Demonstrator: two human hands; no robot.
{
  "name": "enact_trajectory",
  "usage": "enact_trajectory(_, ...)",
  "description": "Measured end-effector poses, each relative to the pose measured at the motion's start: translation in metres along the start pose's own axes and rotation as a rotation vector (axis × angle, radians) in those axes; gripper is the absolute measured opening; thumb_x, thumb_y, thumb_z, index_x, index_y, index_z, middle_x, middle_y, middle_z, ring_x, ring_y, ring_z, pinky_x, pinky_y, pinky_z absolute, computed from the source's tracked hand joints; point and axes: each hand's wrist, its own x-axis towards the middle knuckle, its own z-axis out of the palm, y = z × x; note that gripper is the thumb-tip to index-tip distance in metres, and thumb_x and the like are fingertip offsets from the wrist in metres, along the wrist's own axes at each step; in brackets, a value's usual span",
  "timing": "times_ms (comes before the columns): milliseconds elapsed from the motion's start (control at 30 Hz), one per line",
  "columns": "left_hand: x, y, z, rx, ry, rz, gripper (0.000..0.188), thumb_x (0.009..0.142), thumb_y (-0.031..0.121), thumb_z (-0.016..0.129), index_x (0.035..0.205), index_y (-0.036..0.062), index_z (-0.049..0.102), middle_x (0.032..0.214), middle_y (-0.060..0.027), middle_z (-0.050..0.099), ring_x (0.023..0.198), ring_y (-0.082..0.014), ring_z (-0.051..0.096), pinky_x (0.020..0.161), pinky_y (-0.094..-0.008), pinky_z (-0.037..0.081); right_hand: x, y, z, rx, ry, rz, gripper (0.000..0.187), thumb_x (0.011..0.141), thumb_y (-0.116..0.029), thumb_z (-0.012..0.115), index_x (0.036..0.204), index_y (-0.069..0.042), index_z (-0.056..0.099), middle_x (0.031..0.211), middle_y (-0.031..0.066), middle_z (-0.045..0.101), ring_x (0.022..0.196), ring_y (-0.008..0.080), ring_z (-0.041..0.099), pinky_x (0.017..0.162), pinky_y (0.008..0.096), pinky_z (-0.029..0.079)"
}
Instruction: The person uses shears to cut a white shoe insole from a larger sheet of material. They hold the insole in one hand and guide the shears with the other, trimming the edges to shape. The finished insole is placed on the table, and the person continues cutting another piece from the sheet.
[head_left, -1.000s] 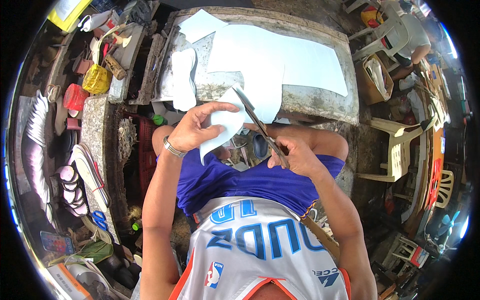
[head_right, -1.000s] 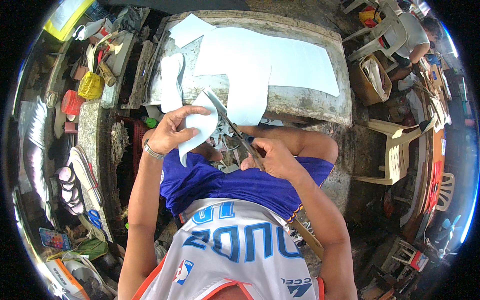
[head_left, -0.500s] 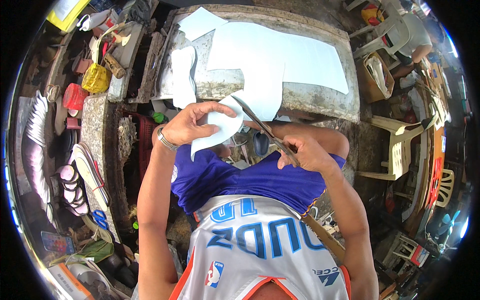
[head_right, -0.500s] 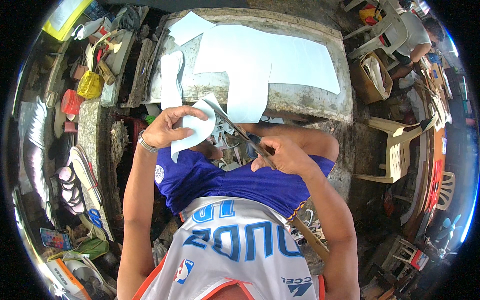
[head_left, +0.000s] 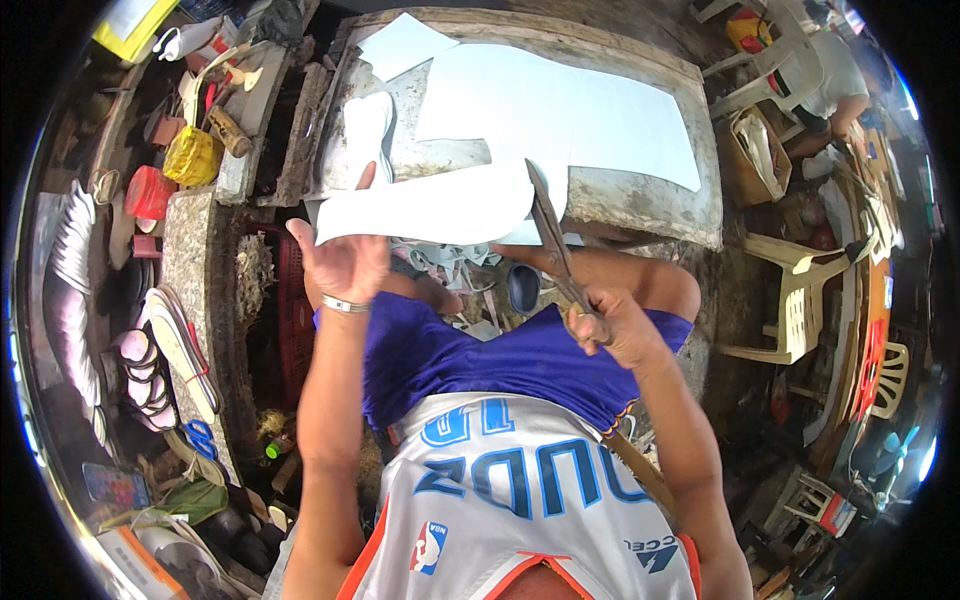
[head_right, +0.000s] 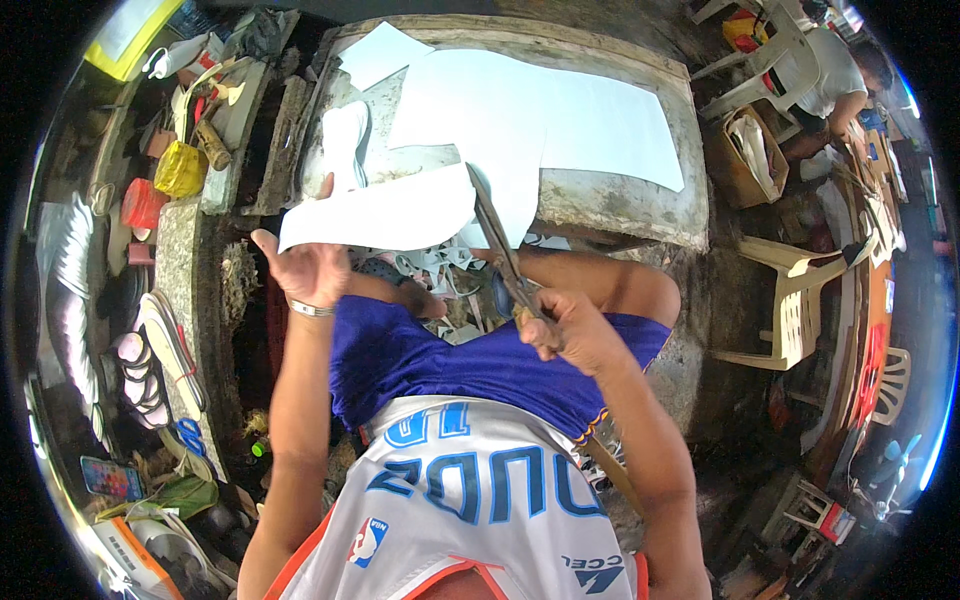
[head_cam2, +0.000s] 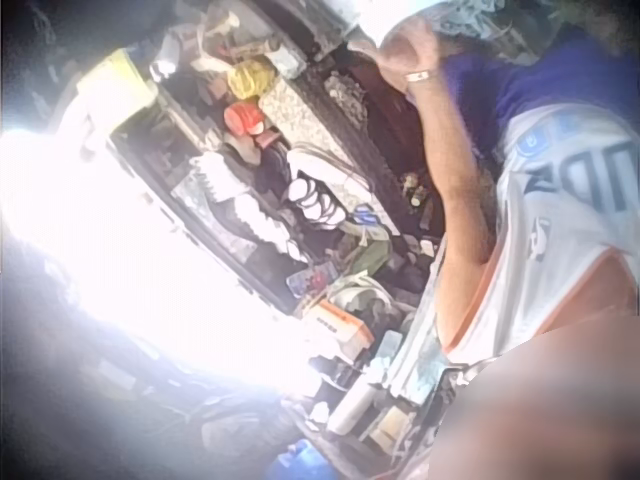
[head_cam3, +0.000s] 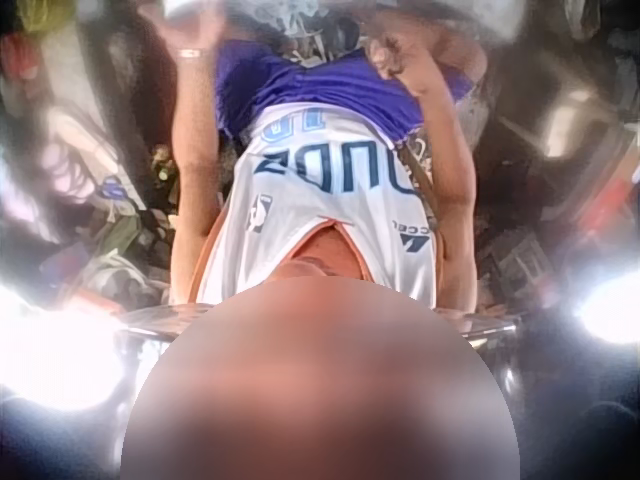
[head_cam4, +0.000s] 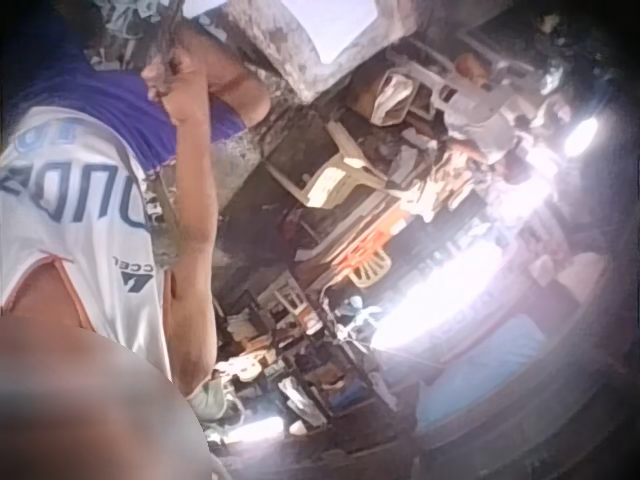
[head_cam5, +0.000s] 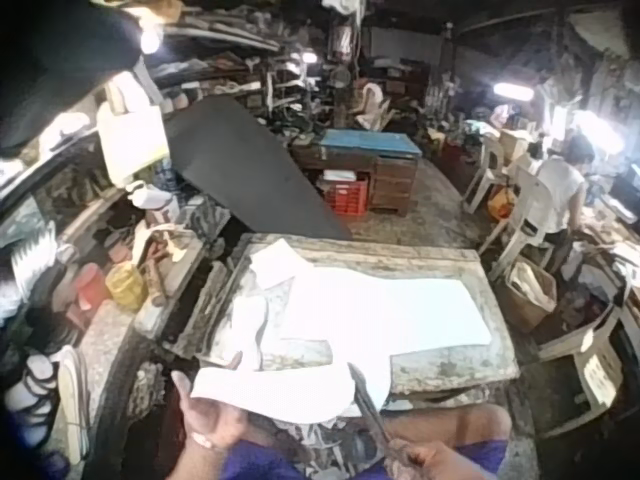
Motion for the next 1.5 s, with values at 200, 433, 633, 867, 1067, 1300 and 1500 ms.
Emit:
enact_trajectory(200, 0.01, -0.089, -0.023, 0.077, 0.199, 0.118, 0.13, 0.065, 0.089, 0.074, 0.162, 0.0133, 0.033, 0.163, -0.0098, 0.041, 0.149, -0.0311, 0.039, 0.12, -0.0554, 0.037, 0.016, 0.025, 0.052, 0.038, 0.099, 0.001, 0.042, 0.084, -0.042, 0.089, 0.091, -0.007, 0.066, 0.068, -0.0025, 0.058, 0.055, 0.0077, 0.054, 0.05, 0.0233, 0.041)
enact_trajectory(433, 0.022, -0.105, 0.014, 0.632, 0.395, 0.16, 0.083, 0.087, 0.034, 0.085, 0.152, 0.0045, 0.044, 0.139, -0.0142, 0.06, 0.123, -0.0255, 0.063, 0.101, -0.0392, 0.056, 0.016, 0.032, 0.07, -0.051, 0.174, 0.056, 0.052, 0.082, -0.051, 0.089, 0.09, -0.007, 0.064, 0.072, -0.0019, 0.059, 0.058, 0.0071, 0.056, 0.052, 0.0228, 0.044)
enact_trajectory(633, 0.023, -0.113, 0.021, 0.897, 0.613, 0.285, 0.065, 0.086, -0.006, 0.079, 0.146, 0.0014, 0.052, 0.124, -0.0112, 0.068, 0.111, -0.0212, 0.069, 0.092, -0.0343, 0.06, 0.024, 0.043, 0.071, -0.054, 0.033, -0.062, 0.059, 0.086, -0.062, 0.081, 0.093, -0.007, 0.062, 0.08, -0.0005, 0.058, 0.07, 0.0085, 0.058, 0.065, 0.0244, 0.047)
enact_trajectory(867, 0.013, -0.121, 0.031, 1.022, 0.604, 0.326, 0.059, 0.088, -0.004, 0.079, 0.142, -0.0022, 0.056, 0.122, -0.0105, 0.069, 0.109, -0.0193, 0.069, 0.09, -0.0334, 0.059, 0.036, 0.033, 0.062, -0.157, 0.075, -0.137, 0.06, 0.084, -0.064, 0.082, 0.091, -0.008, 0.062, 0.072, -0.0041, 0.053, 0.066, 0.0062, 0.048, 0.059, 0.0243, 0.037)
enact_trajectory(1067, 0.008, -0.124, 0.033, 1.095, 0.621, 0.373, 0.058, 0.088, 0.001, 0.082, 0.139, -0.0063, 0.057, 0.119, -0.0123, 0.07, 0.104, -0.0175, 0.069, 0.091, -0.0307, 0.057, 0.041, 0.033, 0.065, -0.172, 0.112, -0.136, 0.061, 0.082, -0.064, 0.084, 0.088, -0.007, 0.061, 0.072, -0.0056, 0.051, 0.066, 0.0056, 0.044, 0.057, 0.0237, 0.034)
enact_trajectory(1300, 0.005, -0.127, 0.033, 1.137, 0.676, 0.366, 0.057, 0.088, 0.001, 0.083, 0.139, -0.0064, 0.057, 0.119, -0.0115, 0.07, 0.105, -0.017, 0.069, 0.091, -0.0301, 0.057, 0.045, 0.032, 0.066, -0.311, 0.152, -0.18, 0.056, 0.084, -0.057, 0.086, 0.089, -0.006, 0.062, 0.073, -0.0041, 0.053, 0.069, 0.0066, 0.045, 0.059, 0.0255, 0.037)
enact_trajectory(1500, 0.005, -0.125, 0.033, 1.147, 0.659, 0.353, 0.058, 0.088, 0.001, 0.083, 0.139, -0.0062, 0.057, 0.12, -0.0123, 0.07, 0.105, -0.0176, 0.069, 0.089, -0.0306, 0.057, 0.04, 0.025, 0.067, -0.272, 0.152, -0.11, 0.054, 0.083, -0.052, 0.088, 0.091, -0.005, 0.063, 0.075, -0.0025, 0.055, 0.069, 0.008, 0.046, 0.06, 0.0268, 0.039)
